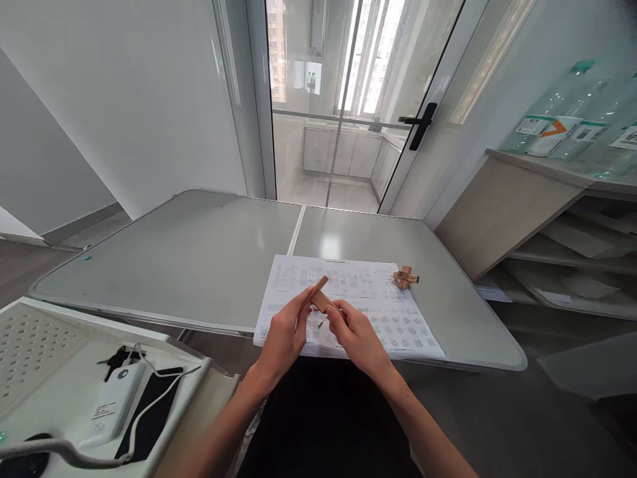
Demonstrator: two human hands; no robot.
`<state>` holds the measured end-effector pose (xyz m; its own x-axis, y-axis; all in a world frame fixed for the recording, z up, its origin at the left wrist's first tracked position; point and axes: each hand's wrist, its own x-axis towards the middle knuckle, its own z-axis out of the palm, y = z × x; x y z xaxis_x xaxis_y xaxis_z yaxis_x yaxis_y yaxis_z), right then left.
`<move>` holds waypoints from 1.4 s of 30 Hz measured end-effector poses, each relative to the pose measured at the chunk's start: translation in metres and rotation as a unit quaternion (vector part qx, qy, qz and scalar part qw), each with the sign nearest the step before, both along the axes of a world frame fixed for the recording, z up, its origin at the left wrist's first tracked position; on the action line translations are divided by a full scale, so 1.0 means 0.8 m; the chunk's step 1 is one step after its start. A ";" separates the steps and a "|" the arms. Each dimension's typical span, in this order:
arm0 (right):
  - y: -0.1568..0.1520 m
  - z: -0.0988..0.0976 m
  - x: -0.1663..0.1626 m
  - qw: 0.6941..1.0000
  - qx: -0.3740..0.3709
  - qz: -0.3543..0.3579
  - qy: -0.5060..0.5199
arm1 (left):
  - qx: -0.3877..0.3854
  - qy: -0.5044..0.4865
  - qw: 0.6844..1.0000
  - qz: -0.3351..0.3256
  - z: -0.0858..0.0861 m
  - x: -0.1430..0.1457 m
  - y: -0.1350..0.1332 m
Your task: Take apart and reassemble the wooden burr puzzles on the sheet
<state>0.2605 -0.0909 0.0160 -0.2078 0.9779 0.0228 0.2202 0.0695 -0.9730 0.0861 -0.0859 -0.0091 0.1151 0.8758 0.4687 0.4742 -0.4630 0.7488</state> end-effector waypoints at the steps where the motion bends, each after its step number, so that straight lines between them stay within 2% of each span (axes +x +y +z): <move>1: 0.000 0.000 0.001 1.000 -0.001 -0.001 0.006 | 0.004 -0.005 1.000 -0.008 0.001 0.001 0.000; 5: -0.001 0.002 0.001 0.999 0.004 -0.011 0.031 | 0.014 -0.010 0.999 -0.029 0.003 0.006 0.000; 11: -0.009 0.014 0.006 0.994 -0.034 0.052 0.089 | 0.013 -0.003 0.999 0.037 0.002 0.007 0.001; 13: -0.011 0.015 0.009 0.993 -0.036 0.063 0.091 | 0.014 -0.005 0.999 0.041 0.000 0.005 0.001; 20: -0.012 0.004 0.006 0.998 -0.022 0.016 0.056 | 0.024 -0.021 0.999 0.016 0.001 0.005 -0.001; 27: -0.011 0.007 0.000 0.998 -0.019 0.019 0.057 | 0.035 -0.036 0.999 -0.014 0.003 0.007 -0.005; 34: -0.010 0.005 -0.002 0.998 -0.013 0.012 0.061 | 0.041 -0.006 0.999 0.001 0.002 0.010 -0.010; 42: -0.011 0.009 -0.010 0.996 -0.021 0.027 0.087 | 0.093 -0.018 0.994 0.046 0.004 0.015 -0.009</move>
